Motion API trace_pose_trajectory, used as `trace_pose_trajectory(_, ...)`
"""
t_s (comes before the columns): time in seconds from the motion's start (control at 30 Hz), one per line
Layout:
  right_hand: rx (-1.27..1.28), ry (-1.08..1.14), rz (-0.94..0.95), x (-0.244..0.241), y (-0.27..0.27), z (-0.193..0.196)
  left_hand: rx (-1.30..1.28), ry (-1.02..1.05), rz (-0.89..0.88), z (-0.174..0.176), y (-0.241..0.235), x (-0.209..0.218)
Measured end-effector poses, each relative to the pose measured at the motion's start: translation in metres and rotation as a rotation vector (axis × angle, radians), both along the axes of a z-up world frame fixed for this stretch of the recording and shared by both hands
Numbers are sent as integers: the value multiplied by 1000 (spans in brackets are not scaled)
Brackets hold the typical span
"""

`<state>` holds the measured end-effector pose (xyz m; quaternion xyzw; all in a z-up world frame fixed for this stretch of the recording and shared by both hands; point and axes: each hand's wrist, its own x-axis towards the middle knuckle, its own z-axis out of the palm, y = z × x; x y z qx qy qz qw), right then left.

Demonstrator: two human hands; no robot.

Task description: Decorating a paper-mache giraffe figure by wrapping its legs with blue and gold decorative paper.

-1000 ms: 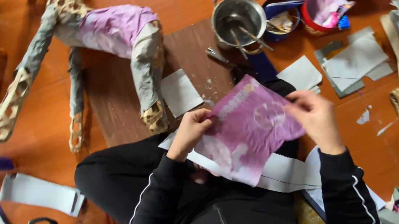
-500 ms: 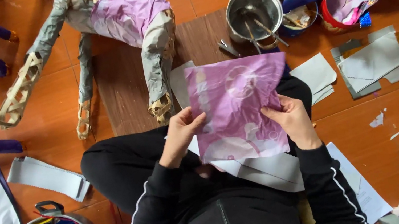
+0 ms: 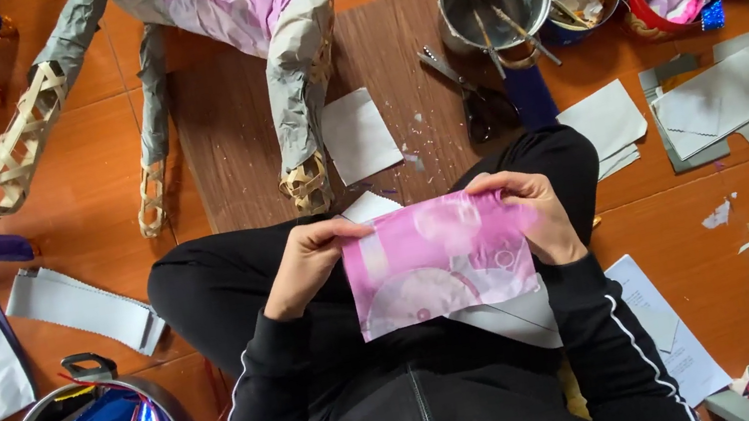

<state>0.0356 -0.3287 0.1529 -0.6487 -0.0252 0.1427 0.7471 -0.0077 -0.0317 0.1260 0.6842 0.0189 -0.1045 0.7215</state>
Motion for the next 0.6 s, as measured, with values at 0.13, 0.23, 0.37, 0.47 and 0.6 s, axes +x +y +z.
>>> trace_pose_trajectory(0.13, 49, 10, 46, 7, -8, -15, 13, -64, -107, 4, 14, -2)
trace_pose_trajectory(0.23, -75, -29, 103, 10, -11, -10, 132, -145, -218, 33, 21, 1)
trace_pose_trajectory(0.37, -65, -146, 301, 15, -4, 2, 175, -181, -247, 54, 6, 13)
trace_pose_trajectory(0.47, -108, -241, 403, 16, 11, 18, 254, -208, -334, 66, -22, 22)
trace_pose_trajectory(0.6, -200, -346, 529, 15, 17, 41, 326, -143, -360, 54, -33, 25)
